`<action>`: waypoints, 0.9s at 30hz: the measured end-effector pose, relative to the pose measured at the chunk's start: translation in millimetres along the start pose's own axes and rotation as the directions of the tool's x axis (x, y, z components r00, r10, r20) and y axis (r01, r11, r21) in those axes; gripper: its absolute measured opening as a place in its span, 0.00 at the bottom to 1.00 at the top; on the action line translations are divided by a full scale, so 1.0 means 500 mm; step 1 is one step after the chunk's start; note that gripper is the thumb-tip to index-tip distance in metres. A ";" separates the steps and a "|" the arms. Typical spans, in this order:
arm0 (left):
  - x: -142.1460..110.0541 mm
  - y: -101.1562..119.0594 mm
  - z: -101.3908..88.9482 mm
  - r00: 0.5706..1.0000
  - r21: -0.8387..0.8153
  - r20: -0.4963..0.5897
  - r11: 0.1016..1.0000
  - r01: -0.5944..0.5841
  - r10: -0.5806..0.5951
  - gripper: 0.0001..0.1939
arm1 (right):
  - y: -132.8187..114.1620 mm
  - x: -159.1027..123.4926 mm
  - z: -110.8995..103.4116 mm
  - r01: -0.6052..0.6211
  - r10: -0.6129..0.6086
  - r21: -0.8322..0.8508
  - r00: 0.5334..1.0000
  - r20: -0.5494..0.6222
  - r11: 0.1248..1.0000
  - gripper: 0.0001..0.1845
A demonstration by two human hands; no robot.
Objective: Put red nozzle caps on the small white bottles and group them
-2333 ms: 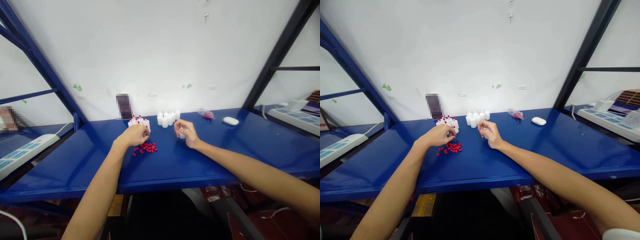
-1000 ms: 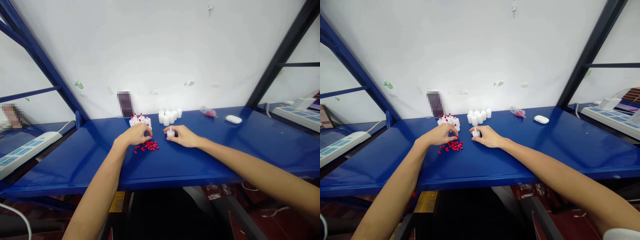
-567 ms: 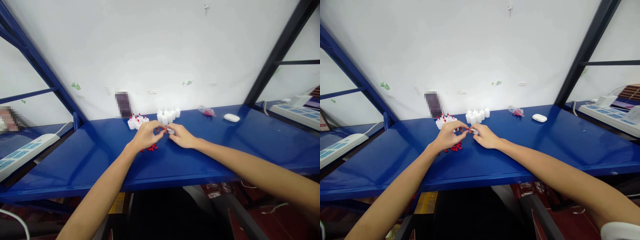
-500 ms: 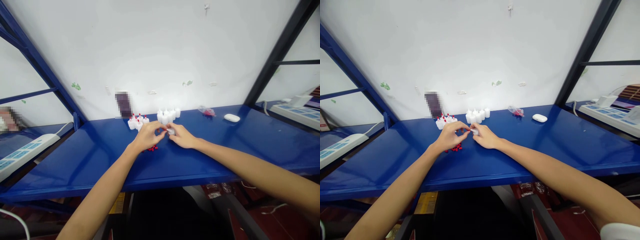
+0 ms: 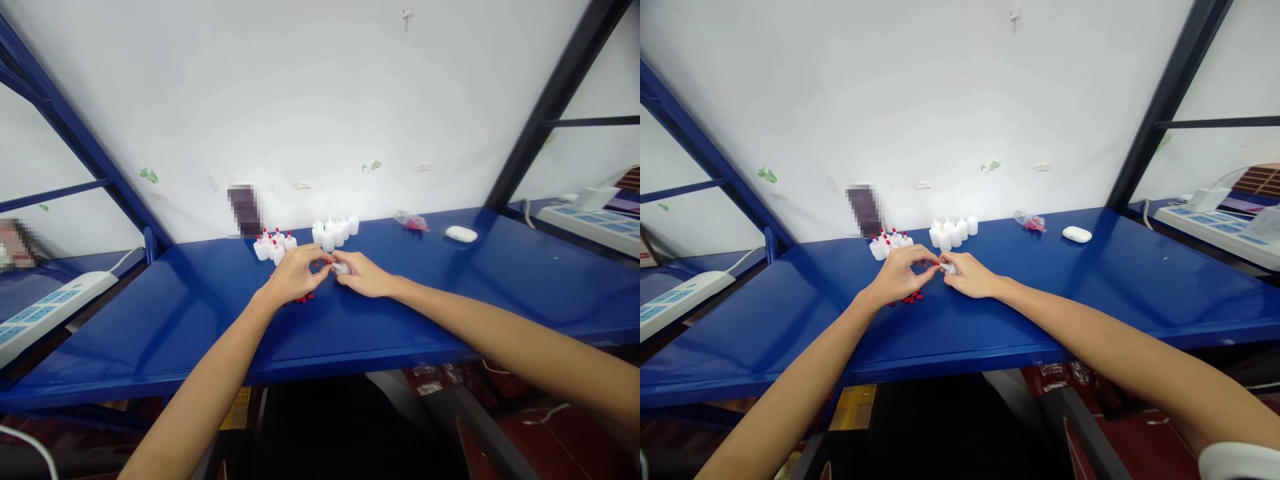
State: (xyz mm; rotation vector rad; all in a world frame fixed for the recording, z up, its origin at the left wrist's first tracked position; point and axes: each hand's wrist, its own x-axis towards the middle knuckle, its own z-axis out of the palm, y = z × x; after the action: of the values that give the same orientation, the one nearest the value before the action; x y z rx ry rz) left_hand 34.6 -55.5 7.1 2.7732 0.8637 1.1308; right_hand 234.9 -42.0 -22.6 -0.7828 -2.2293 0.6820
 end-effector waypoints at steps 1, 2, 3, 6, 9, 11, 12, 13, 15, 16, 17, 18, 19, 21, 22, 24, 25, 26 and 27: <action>0.000 0.000 0.000 1.000 -0.009 0.013 1.000 0.006 -0.006 0.06 | 0.000 0.000 -0.001 0.004 -0.004 0.010 1.000 0.019 1.000 0.09; 0.000 0.000 -0.001 1.000 -0.022 0.026 1.000 0.014 -0.013 0.06 | 0.000 0.001 -0.003 0.007 -0.008 0.024 0.999 0.040 1.000 0.10; 0.001 0.001 -0.001 0.999 -0.037 0.040 0.999 0.024 -0.023 0.06 | 0.000 0.001 -0.005 0.007 -0.009 0.039 0.998 0.063 0.999 0.10; 0.002 0.003 -0.001 0.996 -0.092 0.053 0.993 0.072 -0.068 0.05 | 0.000 0.002 -0.011 -0.040 0.027 0.108 0.992 0.120 0.993 0.08; 0.005 0.007 0.001 0.992 -0.143 0.029 0.981 0.128 -0.125 0.04 | 0.002 0.001 -0.013 -0.144 0.104 0.265 0.982 0.160 0.953 0.06; 0.006 0.009 0.002 0.988 -0.169 0.002 0.974 0.152 -0.154 0.04 | 0.007 0.001 -0.012 -0.181 0.129 0.364 0.978 0.165 0.914 0.08; 0.007 0.010 0.003 0.987 -0.180 -0.010 0.971 0.158 -0.162 0.05 | 0.010 0.001 -0.010 -0.185 0.132 0.393 0.979 0.158 0.901 0.10; 0.008 0.010 0.004 0.986 -0.189 -0.022 0.969 0.161 -0.168 0.05 | 0.013 0.002 -0.009 -0.185 0.135 0.410 0.980 0.149 0.893 0.12; 0.008 0.011 0.006 0.984 -0.199 -0.038 0.966 0.162 -0.173 0.05 | 0.018 0.003 -0.006 -0.191 0.147 0.426 0.980 0.134 0.884 0.16; 0.009 0.011 0.007 0.984 -0.202 -0.045 0.966 0.163 -0.175 0.06 | 0.020 0.004 -0.005 -0.200 0.158 0.432 0.979 0.131 0.880 0.17; 0.009 0.010 0.008 0.983 -0.205 -0.052 0.965 0.163 -0.177 0.06 | 0.022 0.005 -0.004 -0.208 0.169 0.438 0.977 0.128 0.874 0.18; 0.009 0.010 0.010 0.982 -0.207 -0.059 0.965 0.163 -0.178 0.06 | 0.024 0.006 -0.003 -0.214 0.177 0.447 0.976 0.124 0.869 0.18; 0.008 0.010 0.013 0.982 -0.208 -0.067 0.965 0.160 -0.177 0.07 | 0.026 0.007 -0.001 -0.214 0.181 0.459 0.977 0.117 0.862 0.18; 0.009 0.010 0.019 0.981 -0.208 -0.087 0.967 0.150 -0.171 0.07 | 0.030 0.010 0.001 -0.200 0.178 0.486 0.980 0.091 0.851 0.18; 0.009 0.011 0.023 0.981 -0.207 -0.100 0.968 0.144 -0.167 0.07 | 0.031 0.012 0.003 -0.183 0.172 0.499 0.983 0.069 0.847 0.18; 0.011 0.013 0.030 0.977 -0.205 -0.131 0.969 0.136 -0.165 0.07 | 0.031 0.015 0.004 -0.144 0.159 0.524 0.987 0.015 0.840 0.17; 0.012 0.014 0.033 0.975 -0.207 -0.149 0.969 0.135 -0.167 0.07 | 0.029 0.015 0.004 -0.129 0.157 0.536 0.988 -0.007 0.835 0.16; 0.013 0.016 0.037 0.972 -0.211 -0.165 0.969 0.132 -0.168 0.07 | 0.027 0.014 0.003 -0.118 0.157 0.549 0.987 -0.024 0.827 0.15; 0.014 0.018 0.040 0.970 -0.216 -0.178 0.968 0.126 -0.166 0.08 | 0.024 0.012 0.001 -0.113 0.158 0.563 0.987 -0.031 0.818 0.15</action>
State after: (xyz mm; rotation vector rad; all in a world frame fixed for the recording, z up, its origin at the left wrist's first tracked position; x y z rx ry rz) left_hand 55.9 -55.8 -1.0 2.4232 0.8960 1.3946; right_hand 234.8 -29.7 -28.3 -0.6476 -1.7627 1.2819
